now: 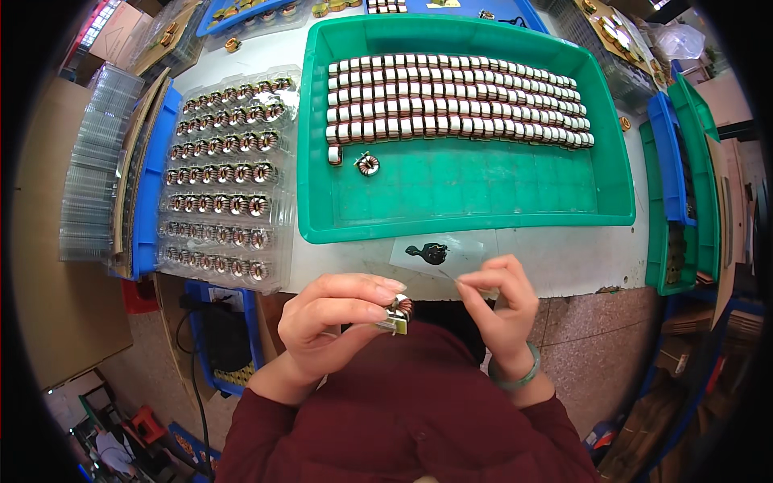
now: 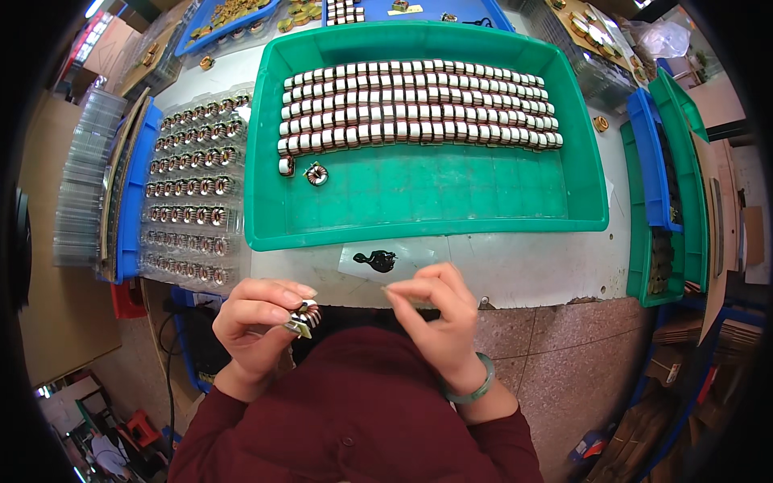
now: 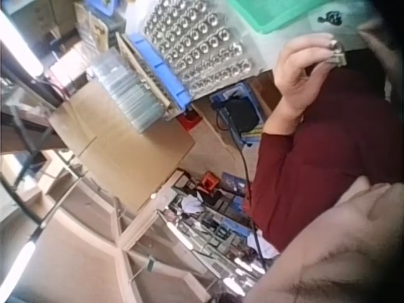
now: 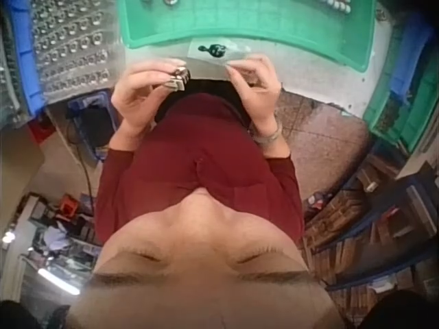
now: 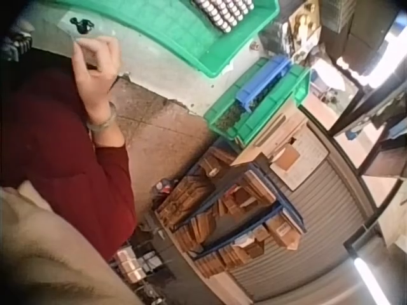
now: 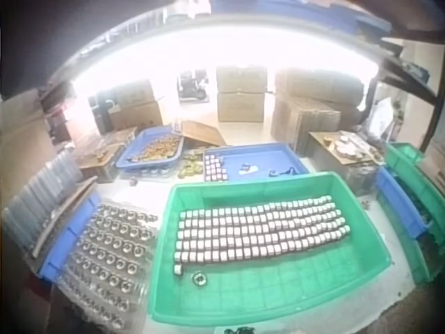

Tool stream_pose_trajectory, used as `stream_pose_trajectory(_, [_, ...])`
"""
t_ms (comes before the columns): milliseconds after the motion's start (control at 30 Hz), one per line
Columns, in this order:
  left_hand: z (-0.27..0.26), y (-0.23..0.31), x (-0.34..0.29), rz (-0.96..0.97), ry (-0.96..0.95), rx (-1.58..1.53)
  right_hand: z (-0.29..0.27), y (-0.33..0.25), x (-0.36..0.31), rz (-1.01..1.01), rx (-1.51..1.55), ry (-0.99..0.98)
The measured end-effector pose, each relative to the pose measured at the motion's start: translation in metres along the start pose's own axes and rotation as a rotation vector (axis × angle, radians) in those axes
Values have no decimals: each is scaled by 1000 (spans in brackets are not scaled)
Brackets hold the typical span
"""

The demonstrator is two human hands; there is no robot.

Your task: Assembling small mechanical components by inserting parts and winding wire at a workbench.

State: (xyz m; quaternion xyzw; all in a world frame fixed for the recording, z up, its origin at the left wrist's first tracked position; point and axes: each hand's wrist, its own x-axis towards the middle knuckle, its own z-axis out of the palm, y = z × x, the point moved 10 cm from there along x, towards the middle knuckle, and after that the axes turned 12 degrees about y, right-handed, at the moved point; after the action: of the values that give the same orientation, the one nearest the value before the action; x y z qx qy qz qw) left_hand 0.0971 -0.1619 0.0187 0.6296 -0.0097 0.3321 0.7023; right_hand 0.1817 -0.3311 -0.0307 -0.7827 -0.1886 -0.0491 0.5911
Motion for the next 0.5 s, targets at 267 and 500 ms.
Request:
stream_pose_trajectory(267, [12, 8, 0, 36, -55, 16, -4, -63, 11, -213, 293, -74])
stream_pose_trajectory(500, [14, 10, 0, 32, -60, 2, 1, -70, 9, -270, 273, -126])
